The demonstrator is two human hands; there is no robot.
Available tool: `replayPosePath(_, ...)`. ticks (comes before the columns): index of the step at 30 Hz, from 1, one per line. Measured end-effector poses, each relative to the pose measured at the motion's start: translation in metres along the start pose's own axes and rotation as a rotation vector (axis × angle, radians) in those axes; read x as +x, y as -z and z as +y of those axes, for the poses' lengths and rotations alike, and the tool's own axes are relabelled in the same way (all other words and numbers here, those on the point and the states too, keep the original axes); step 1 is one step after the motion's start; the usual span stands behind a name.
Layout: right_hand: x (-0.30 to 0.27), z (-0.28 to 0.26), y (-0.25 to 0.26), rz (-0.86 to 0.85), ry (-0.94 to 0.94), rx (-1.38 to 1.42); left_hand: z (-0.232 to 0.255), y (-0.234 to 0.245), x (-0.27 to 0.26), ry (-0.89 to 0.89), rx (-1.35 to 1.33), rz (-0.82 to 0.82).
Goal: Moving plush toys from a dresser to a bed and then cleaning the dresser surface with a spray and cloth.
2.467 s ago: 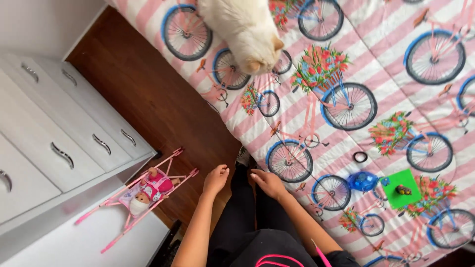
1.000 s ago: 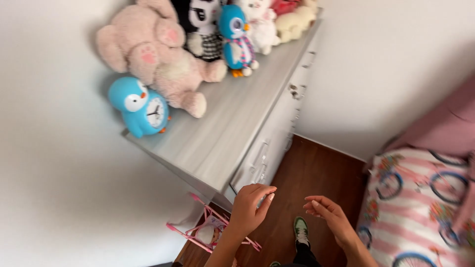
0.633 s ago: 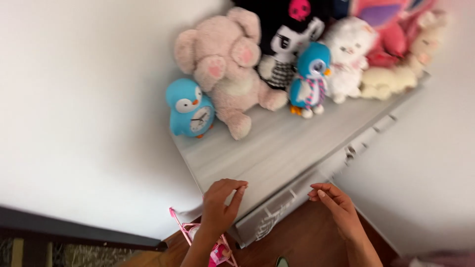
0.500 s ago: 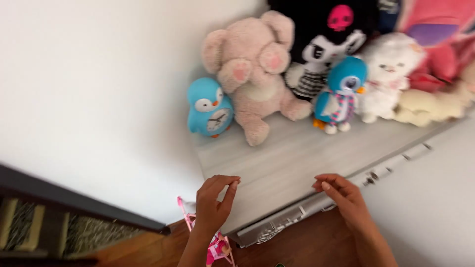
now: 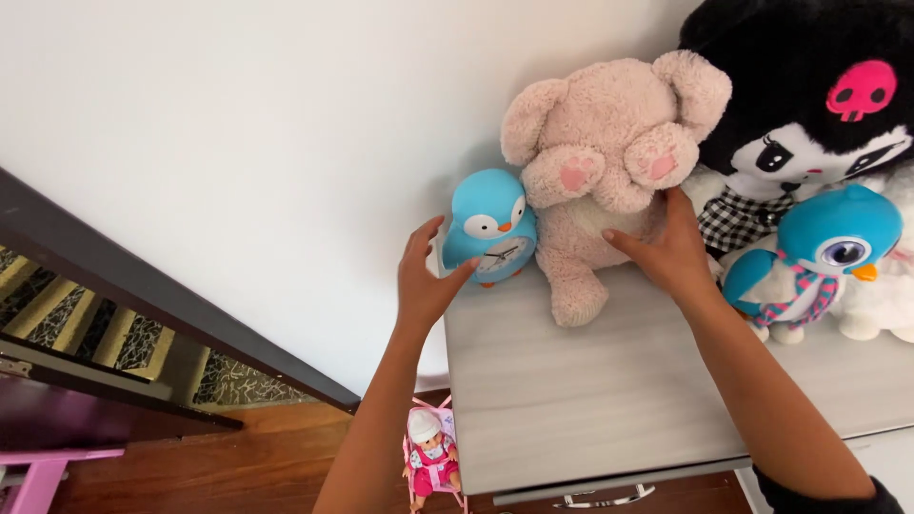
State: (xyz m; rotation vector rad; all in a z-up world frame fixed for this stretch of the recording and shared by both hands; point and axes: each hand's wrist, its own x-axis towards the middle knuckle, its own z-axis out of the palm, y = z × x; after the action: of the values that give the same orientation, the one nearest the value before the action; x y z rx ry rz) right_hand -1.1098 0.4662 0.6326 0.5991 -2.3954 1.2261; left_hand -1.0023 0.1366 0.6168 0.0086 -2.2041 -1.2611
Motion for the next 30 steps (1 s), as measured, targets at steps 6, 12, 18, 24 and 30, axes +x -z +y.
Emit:
replayPosePath(6,0.022,-0.021,-0.014,-0.027,-0.136,0.229,0.017,-0.020,0.042,0.063,-0.131,-0.184)
replayPosePath(12,0.029,-0.021,-0.016,-0.006,-0.159,0.235,0.011,-0.032,0.050,0.077,-0.118,-0.182)
replayPosePath(18,0.019,-0.020,-0.022,0.014,-0.203,0.247,0.017,-0.032,0.050,0.101,-0.178,-0.129)
replayPosePath(24,-0.020,-0.011,-0.019,0.078,-0.269,0.258,0.013,-0.013,0.047,0.064,-0.191,-0.111)
replayPosePath(30,-0.125,0.062,-0.023,0.153,-0.339,0.252,0.013,0.011,0.039,0.073,-0.349,-0.265)
